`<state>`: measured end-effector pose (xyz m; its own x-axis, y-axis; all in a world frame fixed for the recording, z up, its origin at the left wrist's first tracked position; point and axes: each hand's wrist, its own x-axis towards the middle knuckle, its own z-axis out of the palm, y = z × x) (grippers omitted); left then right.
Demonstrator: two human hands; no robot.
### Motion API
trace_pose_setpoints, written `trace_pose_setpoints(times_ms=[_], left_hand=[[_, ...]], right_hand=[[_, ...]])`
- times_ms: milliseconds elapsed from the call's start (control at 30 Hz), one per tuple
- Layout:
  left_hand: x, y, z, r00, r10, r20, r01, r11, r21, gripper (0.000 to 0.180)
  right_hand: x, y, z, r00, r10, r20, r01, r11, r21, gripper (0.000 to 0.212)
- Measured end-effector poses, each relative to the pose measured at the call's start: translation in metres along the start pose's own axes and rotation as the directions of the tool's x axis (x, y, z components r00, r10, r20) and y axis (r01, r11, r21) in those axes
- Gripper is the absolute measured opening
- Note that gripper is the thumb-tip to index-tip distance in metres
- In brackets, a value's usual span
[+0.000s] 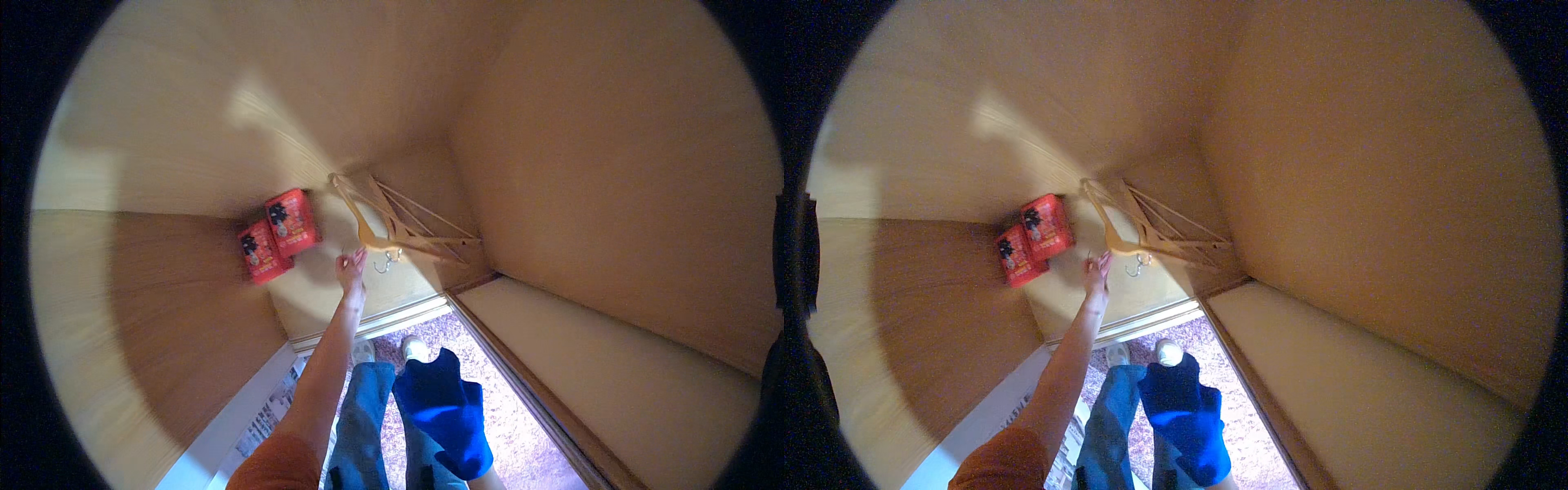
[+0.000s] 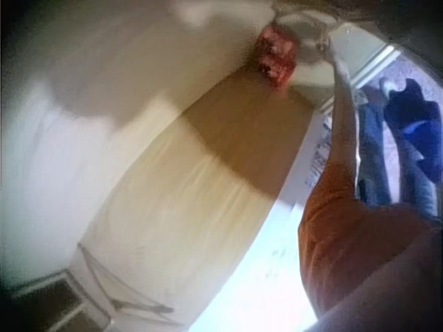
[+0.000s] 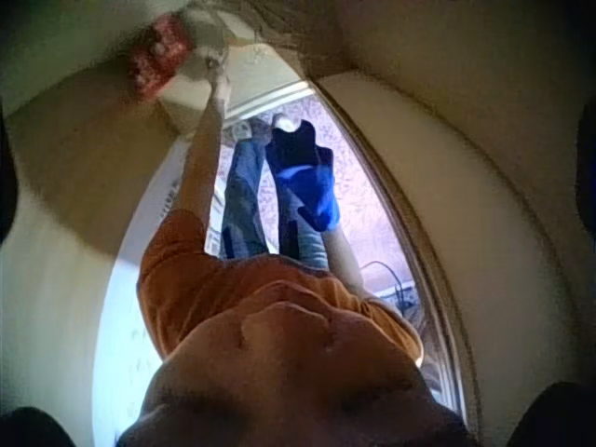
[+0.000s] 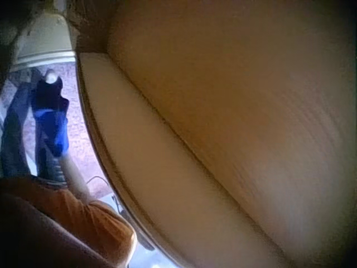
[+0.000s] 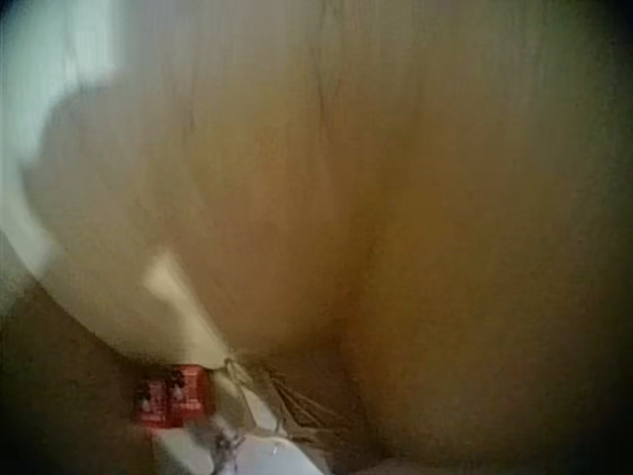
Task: The person wipes the wardrobe door and interior surfaces with a blue cloth, then cleans a metal rod and wooden hangers inside the wardrobe.
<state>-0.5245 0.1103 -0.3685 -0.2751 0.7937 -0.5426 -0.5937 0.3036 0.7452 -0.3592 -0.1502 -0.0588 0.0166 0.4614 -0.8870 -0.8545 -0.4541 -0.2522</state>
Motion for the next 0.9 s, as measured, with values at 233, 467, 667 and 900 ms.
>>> trace_pose_setpoints(times_ms=[233,467,667,900], left_hand=[[-0.144,0.193,-0.030,0.944,0.268,0.191,-0.324,0.864,0.385,0.012],[-0.302,0.347,0.028,0.862,0.309,0.401,-0.506,0.559,0.657,0.011],[-0.431,0.424,0.104,0.582,0.073,0.810,-0.813,0.069,0.578,0.016],[-0.475,0.466,0.115,0.539,0.137,0.831,-0.843,0.081,0.532,0.064]], right_hand=[[-0.045,-0.029,0.050,0.990,-0.102,0.097,0.107,0.993,-0.049,0.026],[-0.081,-0.036,0.148,0.902,-0.319,0.292,0.374,0.914,-0.158,0.026],[-0.117,-0.004,0.203,0.812,-0.426,0.399,0.542,0.804,-0.244,0.026],[-0.199,-0.029,0.230,0.843,-0.082,0.531,0.100,0.995,-0.005,0.047]])
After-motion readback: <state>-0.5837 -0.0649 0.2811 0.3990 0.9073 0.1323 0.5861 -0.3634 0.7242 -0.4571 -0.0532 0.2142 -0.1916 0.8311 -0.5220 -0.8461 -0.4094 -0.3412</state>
